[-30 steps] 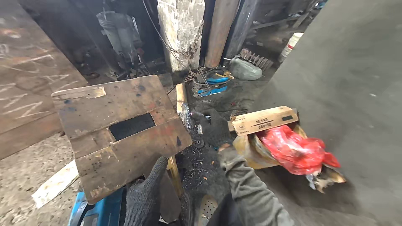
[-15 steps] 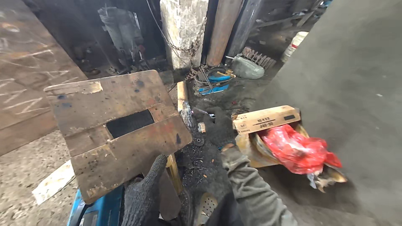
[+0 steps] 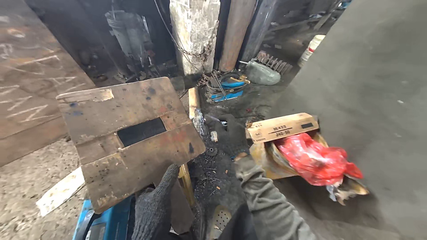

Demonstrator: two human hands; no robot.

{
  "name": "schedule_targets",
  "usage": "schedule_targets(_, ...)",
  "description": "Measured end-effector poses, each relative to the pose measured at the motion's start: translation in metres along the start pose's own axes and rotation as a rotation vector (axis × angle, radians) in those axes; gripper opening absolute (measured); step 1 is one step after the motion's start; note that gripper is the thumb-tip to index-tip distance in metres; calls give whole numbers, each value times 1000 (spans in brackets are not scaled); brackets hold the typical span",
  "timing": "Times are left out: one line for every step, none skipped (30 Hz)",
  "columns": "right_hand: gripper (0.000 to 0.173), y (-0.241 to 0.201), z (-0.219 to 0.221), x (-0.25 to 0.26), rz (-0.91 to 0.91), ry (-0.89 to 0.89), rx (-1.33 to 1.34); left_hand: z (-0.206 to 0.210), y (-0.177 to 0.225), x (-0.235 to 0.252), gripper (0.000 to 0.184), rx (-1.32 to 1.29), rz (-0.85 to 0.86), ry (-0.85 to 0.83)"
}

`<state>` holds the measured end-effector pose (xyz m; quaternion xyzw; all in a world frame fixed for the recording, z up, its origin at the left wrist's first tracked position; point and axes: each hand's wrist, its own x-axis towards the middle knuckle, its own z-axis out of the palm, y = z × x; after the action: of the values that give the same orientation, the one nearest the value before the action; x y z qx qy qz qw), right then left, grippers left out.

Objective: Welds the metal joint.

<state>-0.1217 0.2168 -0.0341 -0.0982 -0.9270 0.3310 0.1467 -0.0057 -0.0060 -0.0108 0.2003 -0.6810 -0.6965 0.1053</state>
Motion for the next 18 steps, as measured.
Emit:
schedule_targets(31,-3,-2,0,-20,63,21,1,1,-1,48,16,-1,8)
schedule_targets(29,-5,-3,-1,-33,88,32,3,3,-1,47,38,-14,24)
schedule_targets(28,-6,-2,-1,-33,76,33,4,4,-1,46,43,-22,28)
schedule_targets(29,-5,1,-1,-24,30,32,5,5,-1,44,47,-30,31)
schedule_targets(30,-2,4,0,-10,-28,28,6,7,-2,44,46,-38,28)
schedule_targets(31,0,5,0,-4,-67,17,7,11,-4,44,40,-49,26)
schedule_targets(30,1,4,0,-6,-77,8,9,17,-6,44,41,-63,24)
schedule_targets(30,0,1,1,-11,-60,5,11,21,-9,42,41,-69,28)
schedule_targets(31,-5,-6,0,-7,-45,14,10,21,-9,43,45,-63,28)
schedule_targets(29,-7,-8,0,-14,14,22,8,16,-6,43,43,-41,33)
schedule_targets(29,-9,-9,0,-14,55,29,6,9,-3,43,32,-23,37)
schedule_targets(28,-9,-8,-1,-16,74,30,5,6,-2,44,32,-14,34)
schedule_targets(28,-7,-5,-1,-21,63,32,5,4,0,44,29,-7,27)
schedule_targets(29,-4,0,-1,-12,12,27,5,4,1,45,38,-10,25)
schedule_targets(33,-3,3,-3,25,-80,15,5,4,0,45,42,-21,23)
schedule_targets(39,-5,1,-5,72,-169,27,6,6,0,44,52,-31,23)
schedule_targets(39,-6,1,-3,68,-168,20,7,7,-1,43,56,-35,26)
schedule_targets(37,-4,5,3,15,-88,7,7,9,-2,42,61,-35,34)
